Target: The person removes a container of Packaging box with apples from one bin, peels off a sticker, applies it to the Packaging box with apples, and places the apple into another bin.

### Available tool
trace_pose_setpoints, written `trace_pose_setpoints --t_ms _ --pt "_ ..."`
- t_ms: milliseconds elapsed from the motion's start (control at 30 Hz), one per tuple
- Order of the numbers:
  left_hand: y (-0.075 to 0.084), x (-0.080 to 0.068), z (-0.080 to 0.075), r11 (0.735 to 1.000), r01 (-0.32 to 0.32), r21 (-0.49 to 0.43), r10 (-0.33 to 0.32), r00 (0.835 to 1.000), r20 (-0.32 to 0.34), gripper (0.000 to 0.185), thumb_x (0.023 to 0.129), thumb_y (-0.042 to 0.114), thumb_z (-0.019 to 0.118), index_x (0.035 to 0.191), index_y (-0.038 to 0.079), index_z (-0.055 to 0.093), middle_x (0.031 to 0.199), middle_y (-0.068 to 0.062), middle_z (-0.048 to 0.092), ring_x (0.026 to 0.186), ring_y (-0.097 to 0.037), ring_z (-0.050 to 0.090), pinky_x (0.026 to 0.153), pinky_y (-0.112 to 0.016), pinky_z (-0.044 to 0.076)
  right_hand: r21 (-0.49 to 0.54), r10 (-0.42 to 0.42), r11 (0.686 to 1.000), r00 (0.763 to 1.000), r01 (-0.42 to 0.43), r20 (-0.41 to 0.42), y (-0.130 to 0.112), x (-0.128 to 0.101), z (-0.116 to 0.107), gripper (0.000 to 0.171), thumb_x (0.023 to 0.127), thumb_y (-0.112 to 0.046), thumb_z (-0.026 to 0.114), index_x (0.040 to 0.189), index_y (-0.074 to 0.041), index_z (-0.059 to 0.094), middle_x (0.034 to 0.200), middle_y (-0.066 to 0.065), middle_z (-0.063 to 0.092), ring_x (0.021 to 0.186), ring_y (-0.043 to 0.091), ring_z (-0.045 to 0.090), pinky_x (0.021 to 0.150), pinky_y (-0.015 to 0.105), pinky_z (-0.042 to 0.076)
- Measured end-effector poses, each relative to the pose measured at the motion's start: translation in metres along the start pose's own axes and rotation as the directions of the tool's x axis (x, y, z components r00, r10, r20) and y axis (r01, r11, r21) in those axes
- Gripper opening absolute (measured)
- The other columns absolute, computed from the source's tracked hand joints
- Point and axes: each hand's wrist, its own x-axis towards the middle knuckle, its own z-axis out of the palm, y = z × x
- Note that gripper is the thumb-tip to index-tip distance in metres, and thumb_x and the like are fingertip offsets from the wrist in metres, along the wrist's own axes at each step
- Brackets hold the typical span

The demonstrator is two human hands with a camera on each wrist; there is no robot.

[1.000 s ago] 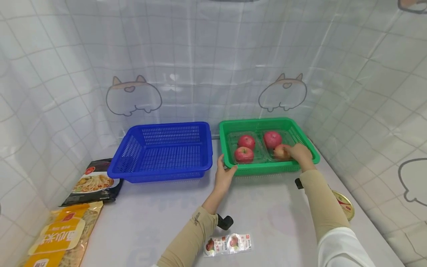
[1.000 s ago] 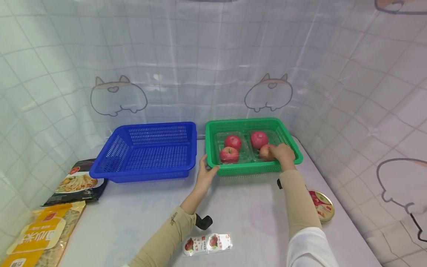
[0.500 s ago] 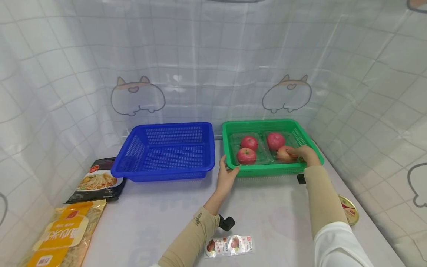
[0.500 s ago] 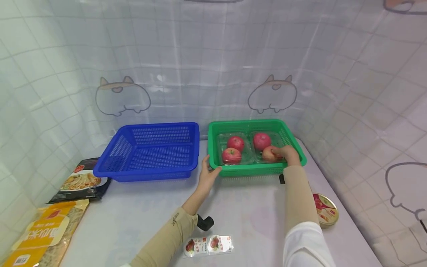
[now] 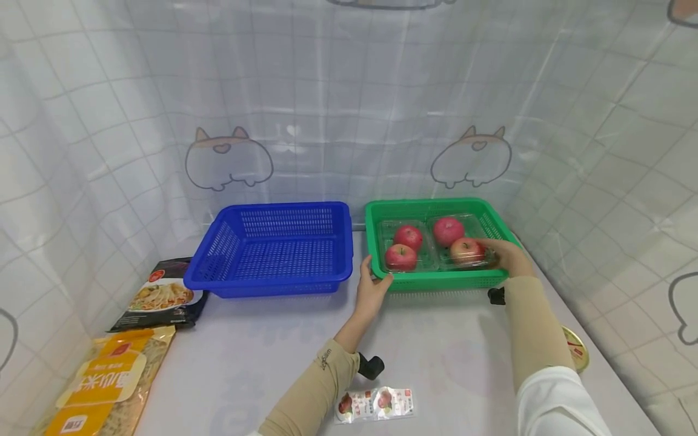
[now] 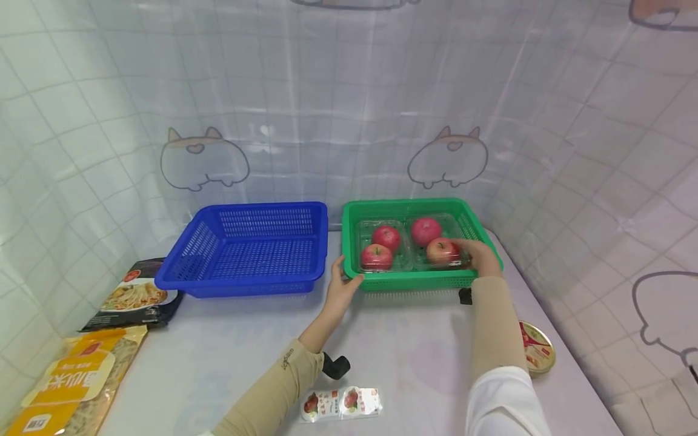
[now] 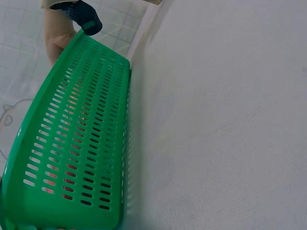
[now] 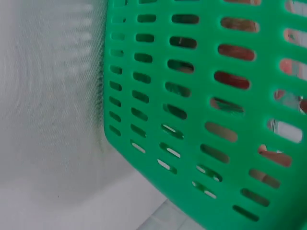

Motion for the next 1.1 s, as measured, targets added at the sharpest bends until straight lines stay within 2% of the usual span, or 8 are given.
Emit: trace_pose_setpoints --t_ms 133,233,433,533,633,733,900,1100 --pt "0.006 -0.003 -0.001 1.0 0.005 -0.012 -0.005 1.0 0.0 0.069 0.089 0.012 0.057 0.145 0.007 0.017 0.134 -0.025 0.039 0.107 -0.033 0.053 0.086 -0.043 0.047 0.085 0.015 0.996 1.0 -0.016 0.012 0.001 0.002 -0.003 0.047 0.096 -0.029 0.042 0.13 0.003 0.036 0.141 0.03 0.017 0.125 0.034 0.033 0.097 0.04 0.041" --pt "0.021 -0.012 -0.002 1.0 0.008 -0.015 -0.008 1.0 0.003 0.067 0.089 0.007 0.055 0.144 0.002 0.017 0.134 -0.028 0.038 0.108 -0.036 0.052 0.087 -0.044 0.046 0.136 0.031 0.99 1.0 -0.031 0.003 -0.001 0.0 -0.004 0.025 0.094 -0.026 0.046 0.105 -0.003 0.048 0.116 0.022 0.039 0.096 0.021 0.053 0.084 0.035 0.051" --pt "0.04 -0.027 -0.004 1.0 0.002 -0.011 -0.002 1.0 0.005 0.065 0.09 0.006 0.053 0.144 -0.001 0.018 0.133 -0.03 0.037 0.109 -0.037 0.051 0.088 -0.043 0.046 0.208 -0.008 0.978 1.0 0.013 -0.025 -0.005 -0.006 -0.004 0.02 0.094 -0.019 0.048 0.078 -0.008 0.053 0.075 0.001 0.046 0.064 0.007 0.052 0.069 0.026 0.054" --pt "0.028 -0.019 -0.004 1.0 -0.004 -0.021 0.004 1.0 0.009 0.067 0.089 0.008 0.056 0.144 0.001 0.018 0.132 -0.029 0.038 0.106 -0.036 0.052 0.085 -0.043 0.047 0.22 -0.045 0.974 0.998 0.051 -0.035 -0.006 -0.006 -0.002 0.026 0.096 -0.021 0.045 0.108 0.002 0.05 0.085 0.004 0.046 0.068 0.007 0.052 0.071 0.025 0.054" --pt "0.01 -0.008 -0.003 1.0 -0.012 -0.027 0.013 1.0 0.009 0.07 0.088 0.012 0.059 0.145 0.005 0.018 0.133 -0.027 0.039 0.105 -0.034 0.054 0.083 -0.042 0.048 0.26 -0.07 0.962 0.997 0.077 -0.035 -0.006 -0.008 -0.001 0.06 0.096 -0.022 0.043 0.144 -0.001 0.014 0.108 0.011 0.038 0.077 0.01 0.054 0.075 0.029 0.054" --pt "-0.002 -0.002 -0.001 1.0 -0.014 -0.02 0.014 1.0 0.002 0.072 0.088 0.016 0.06 0.146 0.01 0.017 0.135 -0.024 0.039 0.106 -0.031 0.054 0.083 -0.04 0.048 0.294 -0.087 0.951 0.995 0.095 -0.04 -0.006 -0.011 0.0 0.075 0.096 -0.022 0.043 0.148 -0.011 -0.01 0.127 0.018 0.025 0.079 0.01 0.052 0.074 0.03 0.054" --pt "-0.006 0.0 0.0 1.0 -0.012 0.004 0.012 1.0 -0.006 0.072 0.088 0.018 0.059 0.146 0.012 0.018 0.134 -0.022 0.04 0.106 -0.028 0.054 0.083 -0.038 0.048 0.298 -0.113 0.947 0.993 0.12 -0.041 -0.01 -0.016 0.003 0.077 0.096 -0.024 0.044 0.148 -0.016 -0.012 0.147 0.02 0.006 0.086 0.008 0.05 0.073 0.027 0.054" --pt "-0.001 -0.001 -0.002 1.0 -0.025 0.005 0.025 1.0 -0.003 0.071 0.088 0.017 0.059 0.145 0.01 0.019 0.131 -0.023 0.042 0.104 -0.029 0.055 0.082 -0.038 0.049 0.452 -0.076 0.888 0.997 0.078 -0.023 -0.022 -0.026 0.009 0.075 0.096 -0.022 0.044 0.148 -0.026 -0.009 0.152 0.009 -0.016 0.133 0.024 0.024 0.08 0.03 0.052"
